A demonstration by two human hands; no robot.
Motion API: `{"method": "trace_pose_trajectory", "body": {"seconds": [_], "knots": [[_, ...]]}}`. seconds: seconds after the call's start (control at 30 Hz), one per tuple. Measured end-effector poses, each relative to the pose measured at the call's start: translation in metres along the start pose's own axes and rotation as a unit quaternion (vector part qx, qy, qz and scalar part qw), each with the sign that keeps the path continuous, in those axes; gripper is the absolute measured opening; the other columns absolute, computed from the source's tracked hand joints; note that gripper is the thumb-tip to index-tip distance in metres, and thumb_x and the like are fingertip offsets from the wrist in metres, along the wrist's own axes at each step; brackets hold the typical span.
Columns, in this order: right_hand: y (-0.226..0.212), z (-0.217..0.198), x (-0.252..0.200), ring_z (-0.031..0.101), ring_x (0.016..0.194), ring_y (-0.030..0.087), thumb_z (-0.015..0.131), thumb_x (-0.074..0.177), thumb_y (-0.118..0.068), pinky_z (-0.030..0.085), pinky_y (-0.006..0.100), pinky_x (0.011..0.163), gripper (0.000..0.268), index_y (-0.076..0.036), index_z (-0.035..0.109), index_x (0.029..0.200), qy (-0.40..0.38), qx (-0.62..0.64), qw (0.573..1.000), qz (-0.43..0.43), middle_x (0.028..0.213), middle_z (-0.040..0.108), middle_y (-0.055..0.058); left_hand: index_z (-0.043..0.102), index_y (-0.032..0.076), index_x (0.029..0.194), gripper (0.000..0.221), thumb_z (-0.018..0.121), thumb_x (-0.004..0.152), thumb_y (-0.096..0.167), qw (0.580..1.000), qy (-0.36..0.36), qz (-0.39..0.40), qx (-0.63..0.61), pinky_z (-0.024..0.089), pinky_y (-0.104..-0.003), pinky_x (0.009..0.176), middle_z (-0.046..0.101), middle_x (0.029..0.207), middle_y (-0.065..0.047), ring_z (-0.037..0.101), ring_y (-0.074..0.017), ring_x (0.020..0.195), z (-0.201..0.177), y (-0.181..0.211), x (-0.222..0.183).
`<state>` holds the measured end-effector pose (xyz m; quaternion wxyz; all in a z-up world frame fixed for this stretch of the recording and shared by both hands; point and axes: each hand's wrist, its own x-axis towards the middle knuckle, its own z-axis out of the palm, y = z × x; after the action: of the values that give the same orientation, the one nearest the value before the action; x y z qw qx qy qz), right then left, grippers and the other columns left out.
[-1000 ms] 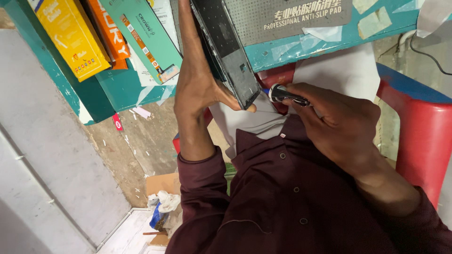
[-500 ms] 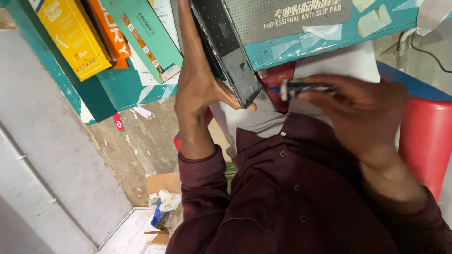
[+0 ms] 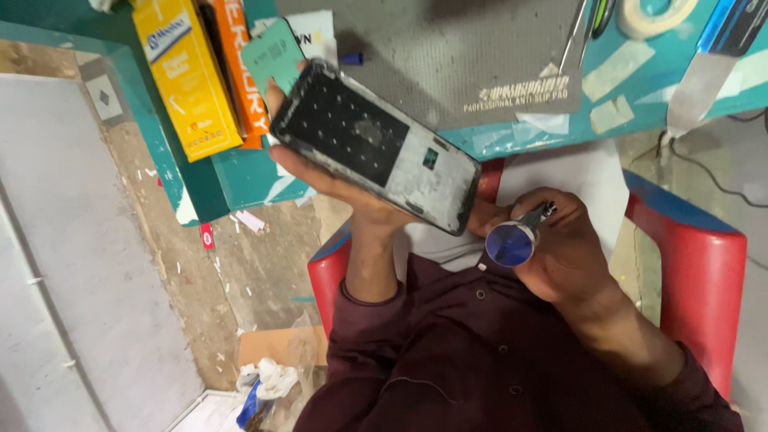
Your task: The person handles a small white component and places it onto a smartphone screen assembly. They then pick up a smartphone chassis and apply adhesive from a tube along the inner edges of the chassis. The person continues applying adhesive around the perimeter of the chassis.
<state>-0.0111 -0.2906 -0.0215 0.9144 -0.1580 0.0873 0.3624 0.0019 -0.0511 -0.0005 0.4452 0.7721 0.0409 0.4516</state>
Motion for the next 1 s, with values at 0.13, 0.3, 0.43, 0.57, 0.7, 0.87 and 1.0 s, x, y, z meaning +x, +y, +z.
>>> {"method": "trace_pose_trajectory", "body": {"seconds": [0.13,0.3,0.43,0.57,0.7,0.87,1.0], "knots": [[-0.007,0.017,0.009,0.076,0.104,0.036,0.071,0.097,0.009,0.06,0.046,0.1,0.017,0.012,0.067,0.114,-0.034,-0.095,0.995,0.0,0.108,0.074,0.029,-0.003,0.027,0.169,0.109,0.072,0.095,0.056,0.995,0.085,-0.023,-0.055,0.03,-0.041,0.13,0.018,0.17,-0.01,0.032,-0.0233,0.15,0.0,0.007,-0.003],[-0.013,0.046,0.022,0.076,0.097,0.033,0.072,0.087,0.015,0.062,0.044,0.094,0.024,0.016,0.067,0.111,-0.006,-0.148,0.989,-0.001,0.106,0.074,0.029,0.013,0.015,0.167,0.071,0.031,0.117,0.061,0.942,0.173,-0.079,-0.278,0.04,-0.047,0.126,0.042,0.158,-0.016,0.045,-0.0285,0.142,-0.009,-0.001,-0.01],[-0.024,0.061,0.022,0.076,0.095,0.033,0.074,0.083,0.015,0.064,0.044,0.09,0.025,0.016,0.068,0.108,0.006,-0.217,0.976,-0.014,0.104,0.074,0.03,0.005,0.022,0.166,0.094,0.039,0.1,0.079,0.933,0.189,-0.073,-0.299,0.034,-0.054,0.126,0.031,0.163,-0.018,0.038,-0.0359,0.147,-0.02,0.001,-0.001],[-0.032,0.065,0.024,0.078,0.093,0.035,0.077,0.085,0.011,0.066,0.045,0.083,0.023,0.016,0.068,0.105,-0.009,-0.23,0.973,-0.021,0.102,0.075,0.032,0.003,0.028,0.163,0.118,0.054,0.078,0.091,0.983,0.18,0.03,-0.029,0.031,-0.066,0.132,0.018,0.167,-0.008,0.034,-0.0446,0.151,-0.004,0.013,0.005],[-0.035,0.064,0.032,0.078,0.088,0.035,0.077,0.089,0.011,0.066,0.045,0.082,0.017,0.017,0.069,0.103,-0.061,-0.212,0.975,-0.023,0.099,0.075,0.034,0.018,0.036,0.161,0.106,0.072,0.08,0.077,0.944,0.224,-0.061,-0.235,0.028,-0.068,0.122,0.025,0.159,-0.019,0.034,-0.0467,0.146,-0.002,0.022,-0.001],[-0.037,0.06,0.046,0.077,0.099,0.037,0.073,0.092,0.014,0.064,0.045,0.088,0.016,0.014,0.069,0.108,-0.081,-0.178,0.981,0.0,0.104,0.074,0.033,0.013,0.034,0.163,0.111,0.081,0.081,0.065,0.775,0.167,-0.102,-0.601,0.026,-0.066,0.123,0.026,0.162,-0.025,0.031,-0.0484,0.147,-0.019,0.031,0.002],[-0.036,0.049,0.061,0.077,0.098,0.036,0.072,0.094,0.014,0.064,0.043,0.087,0.018,0.014,0.07,0.112,-0.104,-0.151,0.983,0.015,0.102,0.074,0.032,0.016,0.022,0.17,0.113,0.085,0.086,0.053,0.731,0.04,-0.087,-0.675,0.025,-0.064,0.125,0.03,0.159,-0.041,0.028,-0.0541,0.15,-0.03,0.028,0.014]]}}
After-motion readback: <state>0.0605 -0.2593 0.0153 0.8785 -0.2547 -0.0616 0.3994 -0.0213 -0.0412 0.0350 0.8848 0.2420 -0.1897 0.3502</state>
